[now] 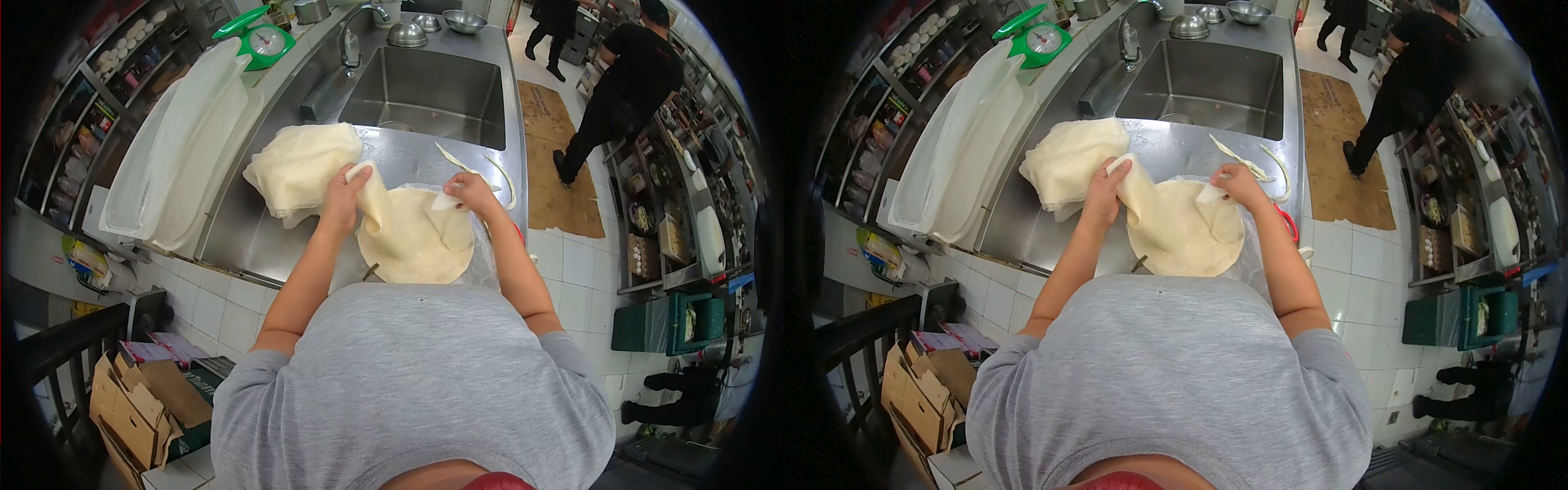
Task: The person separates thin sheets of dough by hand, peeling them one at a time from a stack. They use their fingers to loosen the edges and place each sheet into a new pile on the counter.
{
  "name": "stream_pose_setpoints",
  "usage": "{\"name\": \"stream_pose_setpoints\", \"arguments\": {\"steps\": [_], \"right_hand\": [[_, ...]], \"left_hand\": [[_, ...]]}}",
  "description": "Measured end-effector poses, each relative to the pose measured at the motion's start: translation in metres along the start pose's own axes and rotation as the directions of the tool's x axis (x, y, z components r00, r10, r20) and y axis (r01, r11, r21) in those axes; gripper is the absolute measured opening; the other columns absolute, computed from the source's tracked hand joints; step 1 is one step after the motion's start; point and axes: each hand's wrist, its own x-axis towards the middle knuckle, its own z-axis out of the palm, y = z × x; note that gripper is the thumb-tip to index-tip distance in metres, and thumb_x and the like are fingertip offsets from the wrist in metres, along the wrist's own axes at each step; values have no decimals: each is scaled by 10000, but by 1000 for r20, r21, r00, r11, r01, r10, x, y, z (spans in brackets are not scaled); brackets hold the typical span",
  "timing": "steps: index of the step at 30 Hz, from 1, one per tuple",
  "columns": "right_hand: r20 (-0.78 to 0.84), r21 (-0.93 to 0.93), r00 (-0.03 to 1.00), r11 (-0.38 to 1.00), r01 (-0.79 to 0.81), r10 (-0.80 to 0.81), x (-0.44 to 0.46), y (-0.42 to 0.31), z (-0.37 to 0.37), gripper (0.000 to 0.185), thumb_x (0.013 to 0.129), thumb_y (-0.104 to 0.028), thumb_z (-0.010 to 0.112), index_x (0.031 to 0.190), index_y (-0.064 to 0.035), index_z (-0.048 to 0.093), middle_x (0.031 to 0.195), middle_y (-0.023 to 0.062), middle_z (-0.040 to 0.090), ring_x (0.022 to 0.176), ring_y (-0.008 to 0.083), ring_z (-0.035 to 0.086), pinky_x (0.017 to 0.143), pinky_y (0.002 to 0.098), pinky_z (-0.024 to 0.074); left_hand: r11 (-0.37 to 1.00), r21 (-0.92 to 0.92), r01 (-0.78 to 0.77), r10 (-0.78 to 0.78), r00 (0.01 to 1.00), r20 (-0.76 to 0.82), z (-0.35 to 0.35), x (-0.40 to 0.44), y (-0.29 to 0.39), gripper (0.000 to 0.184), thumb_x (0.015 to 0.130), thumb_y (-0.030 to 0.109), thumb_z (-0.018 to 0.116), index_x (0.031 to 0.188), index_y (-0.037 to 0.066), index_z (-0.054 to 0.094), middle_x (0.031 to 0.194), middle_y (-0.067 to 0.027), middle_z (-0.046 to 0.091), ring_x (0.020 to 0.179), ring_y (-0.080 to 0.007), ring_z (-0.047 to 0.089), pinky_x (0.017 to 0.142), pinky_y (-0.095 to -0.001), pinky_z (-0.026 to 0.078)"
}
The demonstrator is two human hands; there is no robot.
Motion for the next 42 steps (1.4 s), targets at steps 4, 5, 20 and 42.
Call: {"name": "stream_pose_setpoints", "arguments": {"steps": [4, 5, 20, 42], "right_hand": [[-86, 132, 996, 991, 26, -14, -7, -5, -18, 172, 823, -203, 660, 875, -44, 624, 775, 22, 606, 680, 104, 566, 564, 246, 480], [-67, 215, 997, 975, 50, -36, -13, -21, -24, 178, 824, -210, 668, 884, -49, 620, 772, 18, 604, 676, 101, 565, 560, 245, 477], [37, 436, 823, 750, 497, -567, -69, -215, -24, 123, 860, -158, 645, 900, -50, 604, 811, -21, 602, 725, 50, 536, 649, 196, 421], [-167, 266, 750, 704, 659, -640, -56, -207, 13, 109, 907, -138, 575, 907, -29, 568, 738, -12, 561, 666, 54, 503, 574, 213, 414]], "left_hand": [[943, 318, 100, -165, 969, 182, -2, 0, 1, 400, 861, 292, 639, 1110, -11, 559, 994, -88, 625, 911, -173, 582, 825, -293, 454], [886, 450, 109, -237, 942, 237, 8, -5, 0, 455, 857, 316, 640, 1152, -14, 539, 1045, -111, 612, 968, -194, 573, 863, -309, 444], [964, 143, -224, 92, 786, 612, 57, -4, 2, 752, 767, 311, 732, 1342, 49, 324, 1302, -125, 452, 1205, -245, 432, 1012, -386, 357], [590, 584, -558, 494, 821, 285, 14, -62, 111, 138, 870, 123, 618, 936, 9, 658, 759, -12, 576, 663, -89, 490, 620, -198, 402]]}}
